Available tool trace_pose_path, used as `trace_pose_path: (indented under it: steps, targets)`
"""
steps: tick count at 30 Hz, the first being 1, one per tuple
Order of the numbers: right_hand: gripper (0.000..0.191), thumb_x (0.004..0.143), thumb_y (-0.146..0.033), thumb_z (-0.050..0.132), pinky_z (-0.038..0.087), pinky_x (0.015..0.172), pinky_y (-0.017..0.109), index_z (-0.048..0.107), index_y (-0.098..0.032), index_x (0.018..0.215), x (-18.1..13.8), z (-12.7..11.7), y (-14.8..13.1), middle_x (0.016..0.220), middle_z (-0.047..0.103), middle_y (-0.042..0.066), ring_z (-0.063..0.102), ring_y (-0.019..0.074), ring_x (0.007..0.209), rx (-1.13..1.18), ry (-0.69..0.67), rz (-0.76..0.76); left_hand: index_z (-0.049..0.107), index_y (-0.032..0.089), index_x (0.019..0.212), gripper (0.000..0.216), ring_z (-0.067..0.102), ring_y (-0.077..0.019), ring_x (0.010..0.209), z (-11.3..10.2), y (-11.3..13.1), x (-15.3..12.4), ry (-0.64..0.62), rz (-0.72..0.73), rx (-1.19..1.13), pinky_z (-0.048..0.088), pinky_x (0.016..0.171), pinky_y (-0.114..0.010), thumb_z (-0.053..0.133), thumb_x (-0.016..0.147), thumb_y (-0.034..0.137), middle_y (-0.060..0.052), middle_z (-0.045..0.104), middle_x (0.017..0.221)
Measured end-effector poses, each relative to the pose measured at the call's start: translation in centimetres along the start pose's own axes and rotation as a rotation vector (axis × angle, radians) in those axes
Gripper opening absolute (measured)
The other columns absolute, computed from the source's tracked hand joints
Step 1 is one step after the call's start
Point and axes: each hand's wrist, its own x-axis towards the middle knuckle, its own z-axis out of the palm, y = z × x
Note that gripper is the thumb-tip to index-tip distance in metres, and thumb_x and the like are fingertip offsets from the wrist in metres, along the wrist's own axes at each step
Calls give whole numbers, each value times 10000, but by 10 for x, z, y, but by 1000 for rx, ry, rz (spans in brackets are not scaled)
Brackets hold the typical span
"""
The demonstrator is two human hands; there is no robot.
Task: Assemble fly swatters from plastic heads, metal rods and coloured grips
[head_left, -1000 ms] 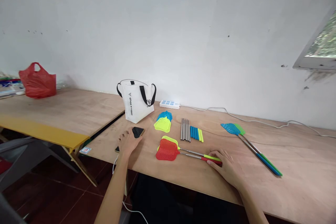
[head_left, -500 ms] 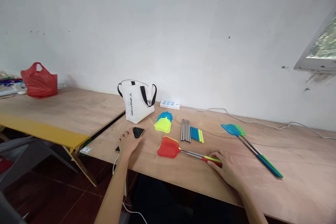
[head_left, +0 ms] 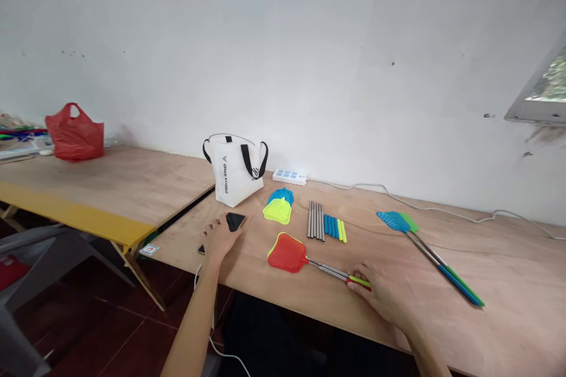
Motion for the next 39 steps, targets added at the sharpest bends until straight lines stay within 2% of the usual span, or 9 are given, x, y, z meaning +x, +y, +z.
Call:
trace_pose_path:
  steps: [3,12,15,21,26,29,33,36,39]
  targets:
    - [248,882,-496,545,520,853,401,673,-287,925,-4,-6,0,953,696,34,665,251,924,34,0,31,455,130,1418,631,564,-419,1182,-1,0,0,-7,-4,-3,419,955,-500,541,886,458,-224,613,1288]
    - [345,818,-567,610,522,986,436,712,-275,970,-9,-10,10,1049,757,50,686,281,1062,261,65,100,446,129,1431,653,549,-424,1204,2,-1,2,-4,-4,0,404,971,-515,532,877,464,-225,593,1333]
    - [375,809,-595,622,540,941,434,729,-267,956,-11,-22,11,1023,767,59,695,290,1026,268,79,119,441,126,1431,654,545,-427,1214,3,-1,3,-12,-6,-7,403,971,-516,526,884,475,-231,589,1340]
    - [490,759,-676,608,554,809,404,716,-238,950,-16,-54,37,971,771,91,709,303,934,275,332,222,429,143,1435,642,544,-425,1223,2,-1,3,-18,-17,-23,401,971,-499,544,893,467,-230,583,1347]
    - [522,691,-695,569,532,716,423,676,-230,902,-30,-65,85,909,770,127,713,337,855,149,553,480,414,124,1441,654,536,-421,1233,3,0,3,-20,-38,-48,394,985,-505,545,890,451,-236,576,1360]
    - [542,732,-686,467,517,719,452,675,-229,936,-37,-63,105,929,768,152,709,371,875,-2,598,617,385,93,1460,705,514,-422,1265,3,1,2,20,-48,-57,370,1020,-534,559,883,460,-258,553,1387]
    - [547,866,-606,365,508,720,445,693,-208,1050,-29,-61,116,959,754,178,699,385,923,-197,502,686,406,65,1447,702,487,-435,1292,-2,5,-2,137,-12,-53,355,1051,-558,574,900,471,-268,534,1393]
    - [522,945,-498,325,505,745,423,680,-162,1130,-10,-64,119,959,732,192,695,363,942,-333,412,718,416,77,1437,637,498,-425,1282,-7,10,-5,216,69,-115,395,1035,-537,560,928,431,-247,545,1379]
    - [501,983,-433,302,498,799,437,669,-133,1145,3,-66,118,1080,689,206,664,350,1018,-517,395,710,423,101,1426,581,525,-387,1269,-7,19,-7,248,183,-250,429,1027,-498,554,943,395,-219,564,1371]
